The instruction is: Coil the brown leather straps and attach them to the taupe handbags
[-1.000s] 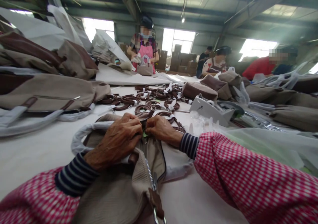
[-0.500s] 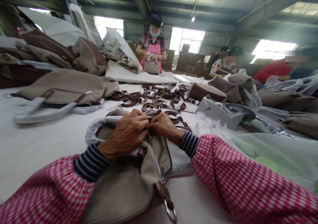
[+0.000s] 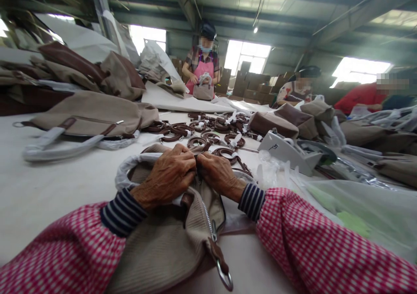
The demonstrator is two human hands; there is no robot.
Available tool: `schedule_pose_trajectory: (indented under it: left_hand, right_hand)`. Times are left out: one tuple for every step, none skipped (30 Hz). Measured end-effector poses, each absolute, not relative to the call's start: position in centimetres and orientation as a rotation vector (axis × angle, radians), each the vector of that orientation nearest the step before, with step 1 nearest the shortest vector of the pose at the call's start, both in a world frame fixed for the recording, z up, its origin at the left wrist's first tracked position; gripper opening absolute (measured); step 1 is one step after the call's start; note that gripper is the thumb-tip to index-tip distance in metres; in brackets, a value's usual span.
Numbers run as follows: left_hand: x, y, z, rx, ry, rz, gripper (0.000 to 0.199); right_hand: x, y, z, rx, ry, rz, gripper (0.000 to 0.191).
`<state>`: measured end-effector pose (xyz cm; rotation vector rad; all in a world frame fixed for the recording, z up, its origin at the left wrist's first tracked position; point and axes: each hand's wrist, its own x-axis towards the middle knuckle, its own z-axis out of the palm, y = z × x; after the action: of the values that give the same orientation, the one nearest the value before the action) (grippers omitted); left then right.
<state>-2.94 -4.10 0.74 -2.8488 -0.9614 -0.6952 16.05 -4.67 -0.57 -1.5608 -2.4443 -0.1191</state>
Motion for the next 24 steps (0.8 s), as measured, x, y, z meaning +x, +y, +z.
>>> schedule_pose_trajectory:
  left_hand:
    - [-3.0,-4.1,0.7,-2.848,-0.958,-0.695,0.012]
    - [-3.0,-4.1,0.7,-2.846,-0.957,-0.698,0.012]
    - [-3.0,-4.1,0.7,-2.846,-0.956,-0.701,0.013]
    - [-2.9,-4.1,0.7,-2.845,-0.958,-0.704,0.014]
    - [-2.9,-4.1,0.7,-2.844,-0.961,-0.705,0.015]
    - [-2.9,-4.1,0.7,-2.845,-0.963,-0.703,0.016]
    - [-2.9,-4.0,0.7,-2.847,-0.963,-0.694,0.017]
    - [-2.9,-4.0,0.7,-2.852,-0.962,-0.682,0.017]
    - [-2.8,-4.0,0.7,-2.855,-0.962,-0.672,0.017]
    - [-2.8,-3.9,0.7,-2.856,-0.963,-0.663,0.017]
    - [-2.7,-3.9,0.7,-2.855,-0.966,-0.656,0.016]
    - [-2.6,-3.8,0.7,-2.852,-0.972,-0.650,0.017]
    - [-2.5,-3.7,0.8,-2.848,-0.980,-0.645,0.017]
    - [-2.4,-3.6,1.0,-2.851,-0.986,-0.636,0.018]
    - [-2.2,-3.5,1.2,-2.863,-0.991,-0.624,0.019]
    - [-2.1,-3.4,1.5,-2.884,-0.997,-0.614,0.021]
    - [-1.9,-3.2,1.8,-2.911,-1.003,-0.610,0.022]
    - [-1.8,-3.0,2.1,-2.941,-1.013,-0.612,0.022]
    - [-1.6,-2.8,2.3,-2.970,-1.029,-0.616,0.021]
    - [-1.5,-2.5,2.6,-2.996,-1.051,-0.619,0.019]
    - [-1.4,-2.2,2.8,-3.018,-1.073,-0.615,0.018]
    - [-1.4,-1.9,3.0,-3.040,-1.089,-0.605,0.016]
    - [-1.3,-1.6,3.1,-3.065,-1.094,-0.589,0.015]
    - [-1.4,-1.3,3.2,-3.094,-1.084,-0.575,0.014]
  right_hand:
    - [16.1,-4.6,-0.5,-1.557,-2.433,-0.127,0.017]
    - [16.1,-4.5,-0.6,-1.565,-2.428,-0.126,0.016]
    - [16.1,-4.5,-0.6,-1.576,-2.434,-0.114,0.015]
    - [16.1,-4.4,-0.8,-1.579,-2.451,-0.098,0.013]
    - [16.2,-4.5,-1.0,-1.570,-2.477,-0.083,0.014]
    - [16.3,-4.7,-1.3,-1.548,-2.507,-0.074,0.015]
    - [16.4,-4.9,-1.6,-1.512,-2.539,-0.074,0.016]
    - [16.7,-5.2,-1.9,-1.464,-2.569,-0.081,0.015]
    - [17.0,-5.6,-2.3,-1.409,-2.598,-0.090,0.014]
    - [17.3,-6.0,-2.6,-1.345,-2.624,-0.101,0.014]
    - [17.7,-6.5,-2.9,-1.274,-2.648,-0.111,0.015]
    - [18.1,-6.9,-3.1,-1.203,-2.667,-0.121,0.016]
    - [18.5,-7.2,-3.3,-1.144,-2.678,-0.129,0.018]
    - [18.8,-7.5,-3.5,-1.091,-2.689,-0.140,0.019]
    - [19.1,-7.7,-3.6,-1.035,-2.708,-0.160,0.019]
    - [19.3,-7.7,-3.6,-0.979,-2.734,-0.189,0.018]
    - [19.5,-7.7,-3.7,-0.922,-2.768,-0.224,0.019]
    - [19.5,-7.5,-3.7,-0.868,-2.800,-0.266,0.022]
    - [19.5,-7.3,-3.7,-0.823,-2.829,-0.311,0.026]
    - [19.4,-7.0,-3.7,-0.793,-2.850,-0.352,0.029]
    - [19.3,-6.6,-3.7,-0.776,-2.865,-0.377,0.029]
    - [19.1,-6.3,-3.7,-0.752,-2.884,-0.392,0.029]
    - [19.0,-6.1,-3.7,-0.718,-2.904,-0.400,0.029]
    - [19.0,-5.9,-3.8,-0.697,-2.912,-0.395,0.027]
